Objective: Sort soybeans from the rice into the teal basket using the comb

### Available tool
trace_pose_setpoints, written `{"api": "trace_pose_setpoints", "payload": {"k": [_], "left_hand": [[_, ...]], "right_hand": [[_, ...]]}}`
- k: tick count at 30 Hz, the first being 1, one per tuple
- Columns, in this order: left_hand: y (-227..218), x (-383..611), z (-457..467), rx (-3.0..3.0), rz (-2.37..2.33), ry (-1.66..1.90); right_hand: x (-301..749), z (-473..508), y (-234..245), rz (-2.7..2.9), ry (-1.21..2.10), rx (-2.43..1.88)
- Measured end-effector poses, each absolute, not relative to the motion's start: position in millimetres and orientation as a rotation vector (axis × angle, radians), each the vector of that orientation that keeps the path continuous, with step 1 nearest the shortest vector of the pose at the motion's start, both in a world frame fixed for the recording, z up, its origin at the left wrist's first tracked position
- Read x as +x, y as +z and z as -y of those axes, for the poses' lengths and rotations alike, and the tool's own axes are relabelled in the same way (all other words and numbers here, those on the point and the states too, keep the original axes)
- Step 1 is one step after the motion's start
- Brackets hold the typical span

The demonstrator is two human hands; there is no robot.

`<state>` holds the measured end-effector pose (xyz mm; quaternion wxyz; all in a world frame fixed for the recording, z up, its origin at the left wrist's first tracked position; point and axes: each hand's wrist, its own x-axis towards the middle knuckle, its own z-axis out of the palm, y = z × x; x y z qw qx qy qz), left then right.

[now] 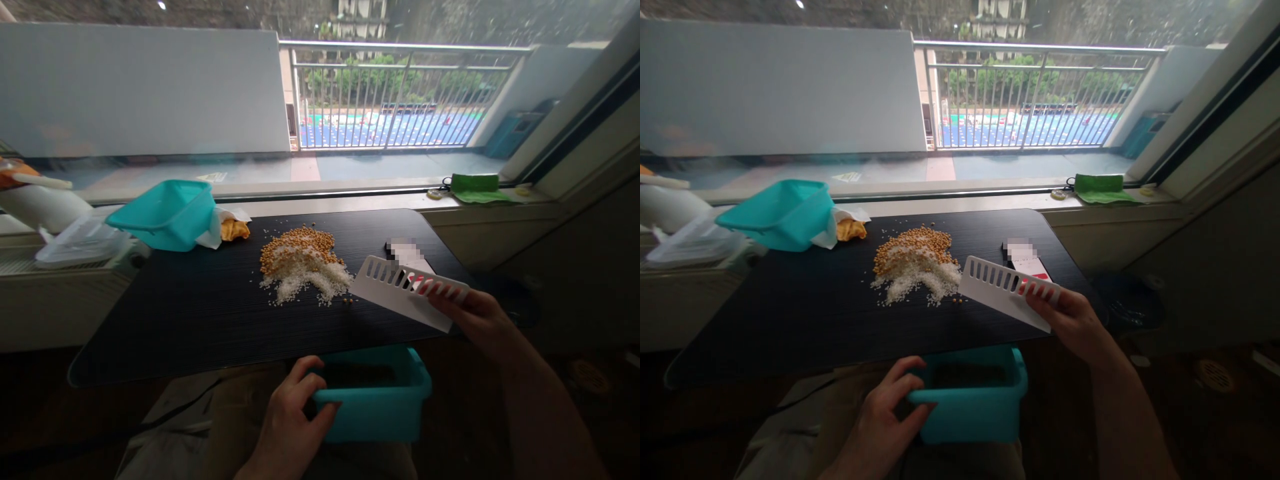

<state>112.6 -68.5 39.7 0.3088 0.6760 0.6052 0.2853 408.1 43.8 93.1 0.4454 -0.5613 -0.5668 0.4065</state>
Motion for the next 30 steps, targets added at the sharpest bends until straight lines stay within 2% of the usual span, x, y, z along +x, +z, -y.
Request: {"api": "trace_pose_setpoints", "payload": {"k": [8,14,22,30], "left_hand": [[41,115,70,1.781,-1.577,0.781],[41,118,70,1.782,-1.546,0.785],[41,119,70,1.765,-1.564,0.758],[41,110,74,1.802,-1.583,0.794]], "right_hand": [[410,-34,100,1.380,1.096,-1.460],[433,-14,102,1.482,1.368,-1.464],[404,-40,95,1.367,1.051,-1.391],[403,-42,110,1.600,1.330,-1.332]]}}
